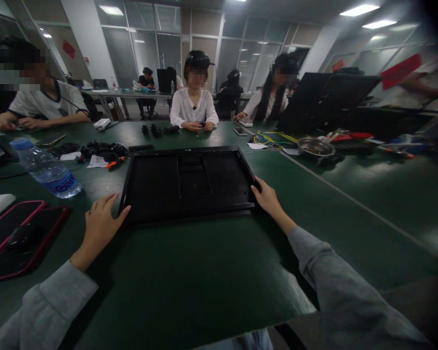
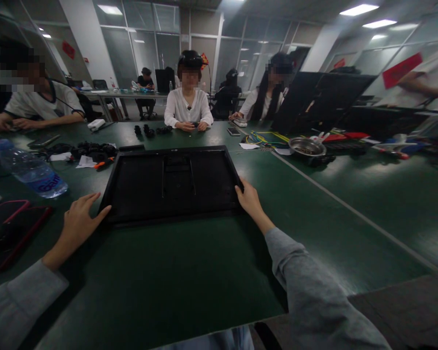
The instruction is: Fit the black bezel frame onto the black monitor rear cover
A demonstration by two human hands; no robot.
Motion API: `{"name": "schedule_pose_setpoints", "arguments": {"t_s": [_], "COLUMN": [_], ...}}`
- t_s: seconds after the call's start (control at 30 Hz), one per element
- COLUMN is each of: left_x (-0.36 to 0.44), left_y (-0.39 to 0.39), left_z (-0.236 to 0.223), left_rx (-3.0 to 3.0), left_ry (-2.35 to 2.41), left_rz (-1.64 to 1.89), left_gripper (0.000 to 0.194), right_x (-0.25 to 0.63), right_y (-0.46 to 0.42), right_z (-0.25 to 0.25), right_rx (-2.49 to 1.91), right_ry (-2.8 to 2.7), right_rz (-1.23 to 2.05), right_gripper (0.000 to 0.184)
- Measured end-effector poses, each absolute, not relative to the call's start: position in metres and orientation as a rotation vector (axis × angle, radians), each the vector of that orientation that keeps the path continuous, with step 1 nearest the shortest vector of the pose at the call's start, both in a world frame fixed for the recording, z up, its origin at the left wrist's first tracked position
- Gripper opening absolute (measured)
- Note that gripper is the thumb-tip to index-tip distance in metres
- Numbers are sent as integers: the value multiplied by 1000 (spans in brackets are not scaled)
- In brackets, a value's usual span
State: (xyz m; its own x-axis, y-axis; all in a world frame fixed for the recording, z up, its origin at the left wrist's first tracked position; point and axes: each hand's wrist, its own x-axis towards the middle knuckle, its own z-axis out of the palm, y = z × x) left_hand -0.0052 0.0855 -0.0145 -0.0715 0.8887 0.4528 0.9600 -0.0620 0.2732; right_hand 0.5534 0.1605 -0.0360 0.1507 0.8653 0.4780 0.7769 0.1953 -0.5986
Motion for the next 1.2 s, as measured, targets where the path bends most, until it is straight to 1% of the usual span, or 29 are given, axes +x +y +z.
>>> {"name": "schedule_pose_setpoints", "arguments": {"t_s": [0.07,0.13,0.27,0.63,0.9,1.07,1.2], "left_x": [-11,-15,-14,-6,-6,-9,-14], "left_y": [89,91,90,82,81,84,87], "left_z": [-16,-17,-14,-7,-4,-6,-12], "left_rx": [-2104,-2164,-2186,-2191,-2223,-2202,-2213], "left_ry": [-2146,-2182,-2151,-2047,-2192,-2372,-2427], "left_rz": [-816,-849,-873,-889,-893,-947,-1019], "left_gripper": [69,63,54,45,51,62,68], "right_x": [553,552,550,558,553,559,565], "right_y": [160,160,157,141,139,144,148], "right_z": [-35,-35,-33,-29,-26,-33,-39], "right_rx": [-1601,-1599,-1579,-1629,-1596,-1592,-1632], "right_ry": [-1638,-1643,-1635,-1591,-1576,-1583,-1597], "right_rz": [144,146,105,74,110,154,167], "right_gripper": [53,53,52,52,54,55,56]}}
